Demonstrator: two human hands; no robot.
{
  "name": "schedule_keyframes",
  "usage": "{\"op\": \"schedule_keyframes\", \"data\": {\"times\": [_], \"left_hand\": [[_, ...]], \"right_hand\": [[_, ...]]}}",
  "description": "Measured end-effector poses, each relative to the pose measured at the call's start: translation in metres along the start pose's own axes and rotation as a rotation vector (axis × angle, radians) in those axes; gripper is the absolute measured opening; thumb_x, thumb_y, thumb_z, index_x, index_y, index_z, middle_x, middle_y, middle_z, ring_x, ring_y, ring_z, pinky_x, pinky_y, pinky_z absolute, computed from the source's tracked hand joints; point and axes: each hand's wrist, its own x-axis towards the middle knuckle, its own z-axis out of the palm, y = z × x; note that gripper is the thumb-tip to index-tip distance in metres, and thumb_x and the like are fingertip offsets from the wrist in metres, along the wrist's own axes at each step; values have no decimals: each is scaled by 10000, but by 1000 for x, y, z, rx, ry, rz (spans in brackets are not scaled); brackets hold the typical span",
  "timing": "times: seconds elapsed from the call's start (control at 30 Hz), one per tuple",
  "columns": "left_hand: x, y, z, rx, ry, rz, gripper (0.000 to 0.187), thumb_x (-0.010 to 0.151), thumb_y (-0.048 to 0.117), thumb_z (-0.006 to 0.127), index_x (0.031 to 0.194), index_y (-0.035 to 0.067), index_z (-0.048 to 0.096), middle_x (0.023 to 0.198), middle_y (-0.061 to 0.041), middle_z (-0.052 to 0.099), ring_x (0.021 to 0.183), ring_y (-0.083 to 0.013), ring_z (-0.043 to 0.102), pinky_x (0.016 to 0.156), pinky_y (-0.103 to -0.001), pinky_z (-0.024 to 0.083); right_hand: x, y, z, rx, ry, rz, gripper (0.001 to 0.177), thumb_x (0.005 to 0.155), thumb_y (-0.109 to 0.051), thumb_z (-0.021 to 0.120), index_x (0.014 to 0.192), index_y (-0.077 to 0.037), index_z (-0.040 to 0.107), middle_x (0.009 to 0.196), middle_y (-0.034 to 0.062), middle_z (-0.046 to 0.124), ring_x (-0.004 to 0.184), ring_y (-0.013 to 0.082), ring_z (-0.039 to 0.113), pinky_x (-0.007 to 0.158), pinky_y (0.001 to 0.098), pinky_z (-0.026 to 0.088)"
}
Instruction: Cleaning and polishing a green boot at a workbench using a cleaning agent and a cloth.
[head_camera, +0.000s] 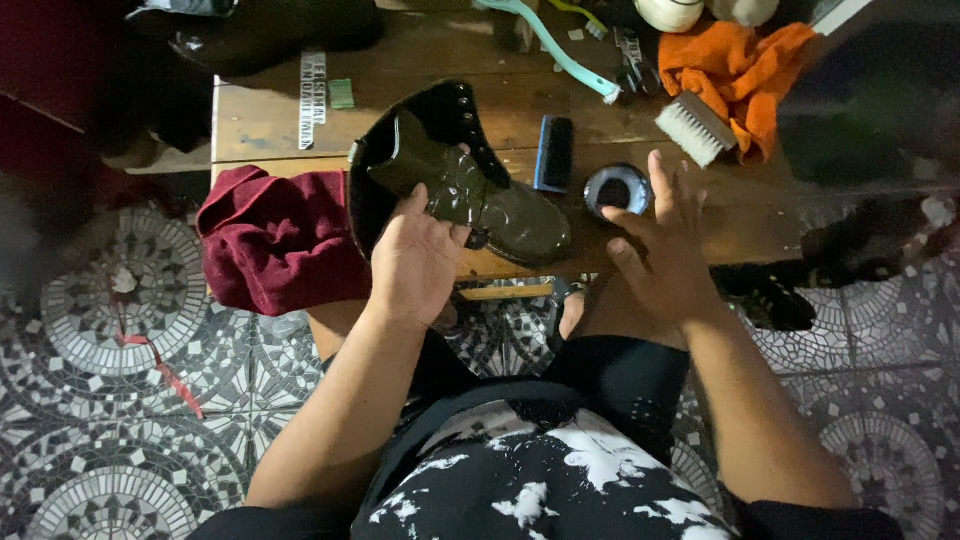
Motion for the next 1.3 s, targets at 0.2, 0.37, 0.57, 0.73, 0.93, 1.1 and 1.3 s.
{"op": "schedule_keyframes", "data": {"times": [0.2, 0.37, 0.57, 0.73, 0.93, 1.1, 1.3], "left_hand": [[-18, 5, 48, 236, 122, 117, 469, 888, 206, 1005, 1044, -77, 666, 1147, -135, 511, 1156, -282, 531, 1206, -596, 472], [-10, 11, 54, 671, -122, 475, 230, 1072, 164, 866, 1288, 100, 825, 1196, -48, 805, 1206, -152, 728, 1150, -450, 593], [5, 1, 30, 409, 50, 407, 178, 1073, 344, 869, 1094, 201, 766, 718, 59, 562, 529, -49, 453, 533, -247, 451], [36, -8, -20, 241, 84, 207, 470, 1045, 518, 838, 763, 193, 649, 628, 19, 608, 584, -111, 587, 644, -309, 476], [9, -6, 16, 7, -145, 72, 339, 1084, 510, 755, 1112, 179, 685, 1011, -12, 638, 957, -192, 619, 951, -336, 475], [-16, 4, 24, 115, -604, 170, 773, 1236, 569, 467, 1800, 46, 389, 1814, -245, 465, 1691, -380, 451, 1413, -582, 307], [-15, 20, 35, 269, -88, 341, 599, 1104, 442, 785, 1398, -80, 777, 1404, -291, 786, 1302, -360, 745, 1190, -537, 572]], "right_hand": [[5, 0, -16, 333, 16, 88, 602, 1230, -653, 324, 1359, -216, 717, 1968, 193, 84, 1771, 584, 73, 1338, 879, 9], [16, -19, -24, 777, 148, 226, 879, 1138, -797, 184, 1396, -146, 715, 1939, 189, 205, 1786, 506, 154, 1390, 777, 69], [20, -66, -28, 1250, 258, 324, 998, 1057, -873, 138, 1355, -119, 719, 1794, 100, 519, 1618, 200, 537, 1365, 412, 388], [30, -127, -25, 1075, 140, 164, 1057, 1067, -885, 140, 1406, -85, 742, 1650, 167, 652, 1546, 285, 604, 1326, 463, 435], [61, -162, 34, 131, 25, -290, 981, 1132, -745, 416, 1798, -25, 392, 1893, 242, 280, 1730, 453, 294, 1374, 689, 165], [101, -178, 41, -85, 53, -365, 1249, 1045, -934, 230, 1808, 49, 337, 1907, 298, 245, 1775, 465, 215, 1434, 599, 68], [101, -176, 37, 16, 6, -495, 1220, 1039, -934, 195, 1804, 2, 360, 1867, 302, 304, 1706, 488, 385, 1396, 687, 237]]}}
